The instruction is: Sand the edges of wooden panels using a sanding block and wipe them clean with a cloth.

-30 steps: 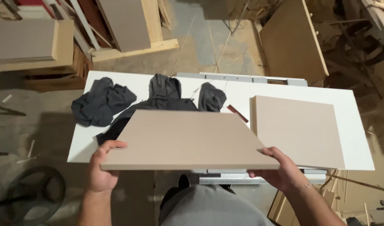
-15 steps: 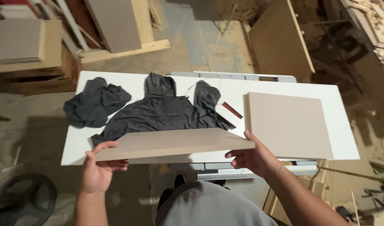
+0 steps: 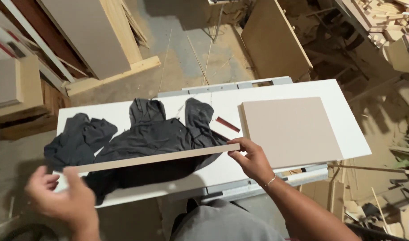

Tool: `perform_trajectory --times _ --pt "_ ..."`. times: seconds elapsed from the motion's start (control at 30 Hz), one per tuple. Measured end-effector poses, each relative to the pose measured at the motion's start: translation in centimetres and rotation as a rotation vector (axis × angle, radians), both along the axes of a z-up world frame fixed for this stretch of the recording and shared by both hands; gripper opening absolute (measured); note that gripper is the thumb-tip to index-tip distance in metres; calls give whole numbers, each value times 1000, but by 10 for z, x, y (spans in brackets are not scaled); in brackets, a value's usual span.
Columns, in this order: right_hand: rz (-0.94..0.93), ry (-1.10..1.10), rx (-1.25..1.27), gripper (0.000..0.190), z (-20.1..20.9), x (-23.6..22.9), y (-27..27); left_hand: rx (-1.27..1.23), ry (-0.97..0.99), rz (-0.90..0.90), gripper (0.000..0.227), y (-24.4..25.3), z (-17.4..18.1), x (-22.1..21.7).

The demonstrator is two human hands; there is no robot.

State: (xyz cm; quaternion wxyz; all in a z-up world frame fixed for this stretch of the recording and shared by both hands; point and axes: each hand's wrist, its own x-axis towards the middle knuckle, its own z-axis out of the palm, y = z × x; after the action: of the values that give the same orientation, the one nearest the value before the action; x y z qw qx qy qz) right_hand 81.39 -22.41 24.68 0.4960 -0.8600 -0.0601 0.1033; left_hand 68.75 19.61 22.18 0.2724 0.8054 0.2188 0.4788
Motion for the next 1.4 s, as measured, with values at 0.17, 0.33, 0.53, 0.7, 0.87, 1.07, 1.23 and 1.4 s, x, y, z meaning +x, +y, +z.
perform_trajectory --times 0.17,0.33,0.53,0.7,0.87,1.07,1.23,1.4 --pt "226 -52 77 31 -36 50 -28 423 249 -363 70 -83 56 58" --pt "-61 169 -203 55 -115 117 -47 460 779 -569 78 -115 57 104" --pt "289 -35 -673 106 -180 136 -13 396 924 -534 79 -119 63 125" --pt "292 -43 -645 75 -185 145 -9 418 915 -531 80 -117 60 129" --pt "253 -118 -677 62 -179 143 -16 441 909 -548 83 -112 57 131" --pt "-302 397 -39 28 -130 119 -25 531 735 -557 72 -106 49 130" --pt "-223 397 974 36 -77 68 -30 478 695 -610 69 -108 52 123" --pt "-110 150 834 33 -67 43 -27 368 688 -981 57 -145 79 139"
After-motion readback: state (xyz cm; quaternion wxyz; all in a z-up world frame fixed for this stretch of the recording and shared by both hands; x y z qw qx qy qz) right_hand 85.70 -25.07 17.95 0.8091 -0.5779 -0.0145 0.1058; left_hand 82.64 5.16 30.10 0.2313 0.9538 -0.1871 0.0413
